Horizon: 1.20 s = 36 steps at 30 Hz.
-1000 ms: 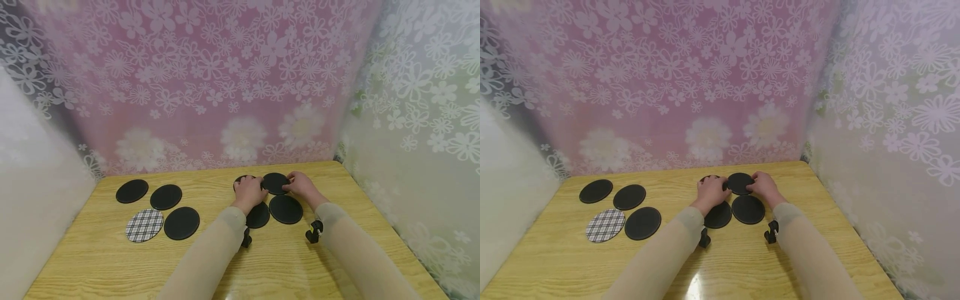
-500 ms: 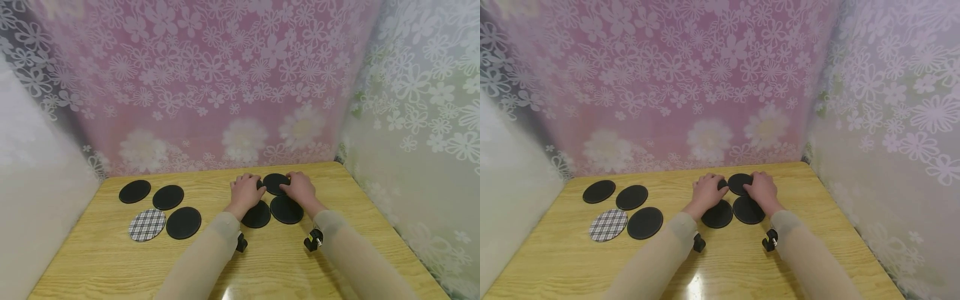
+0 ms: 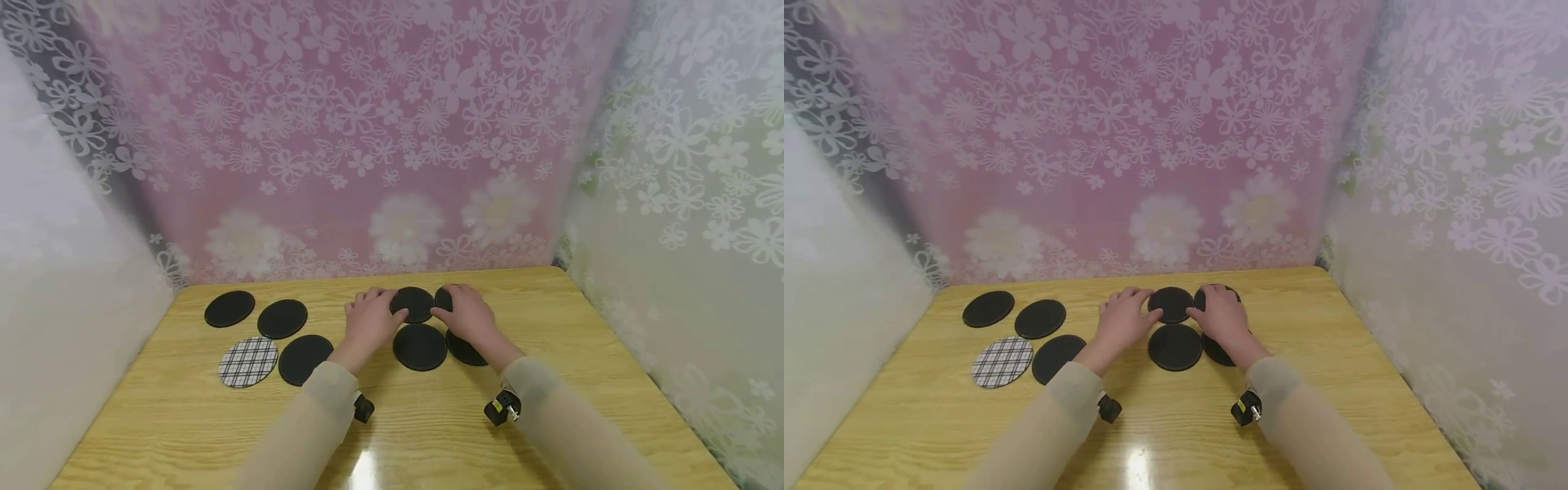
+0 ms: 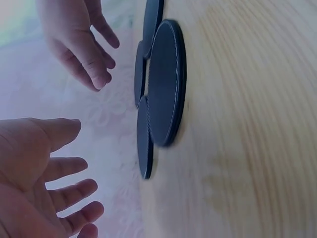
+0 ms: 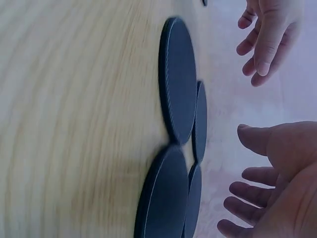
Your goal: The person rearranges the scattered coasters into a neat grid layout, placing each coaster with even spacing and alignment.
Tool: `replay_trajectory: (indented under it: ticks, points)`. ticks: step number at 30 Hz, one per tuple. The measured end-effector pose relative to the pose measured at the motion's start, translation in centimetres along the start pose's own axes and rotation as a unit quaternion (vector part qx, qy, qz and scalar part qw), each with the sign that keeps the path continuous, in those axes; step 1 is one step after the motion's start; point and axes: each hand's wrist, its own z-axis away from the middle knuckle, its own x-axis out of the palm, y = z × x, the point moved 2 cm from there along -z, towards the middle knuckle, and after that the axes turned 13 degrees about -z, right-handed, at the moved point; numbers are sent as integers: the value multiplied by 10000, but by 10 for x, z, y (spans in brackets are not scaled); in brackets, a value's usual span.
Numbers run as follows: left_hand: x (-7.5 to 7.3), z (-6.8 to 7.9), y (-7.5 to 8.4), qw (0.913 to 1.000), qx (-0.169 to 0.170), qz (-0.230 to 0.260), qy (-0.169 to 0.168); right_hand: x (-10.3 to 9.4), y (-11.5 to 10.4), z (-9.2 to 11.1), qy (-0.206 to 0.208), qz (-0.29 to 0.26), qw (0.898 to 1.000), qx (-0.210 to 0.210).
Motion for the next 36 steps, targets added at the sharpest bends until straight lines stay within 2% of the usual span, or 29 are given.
replay_trajectory:
  ticks: [8,15,21,28,36]
  points:
    - [-13,19,-29,9993,-173,-317,104,18,-21,7,-125,17,9997,-197]
    - [-20,38,-58,9978,-388,-536,82,39,-44,12,-258,36,9977,-619]
    - [-27,52,-84,9972,-580,-443,132,50,-67,14,-416,-13,9958,-821]
    - [-27,70,-114,9963,-628,-443,395,68,-91,18,-570,-271,9942,-868]
    - [-29,88,-141,9945,-980,-348,114,94,-113,16,-888,-686,9894,-918]
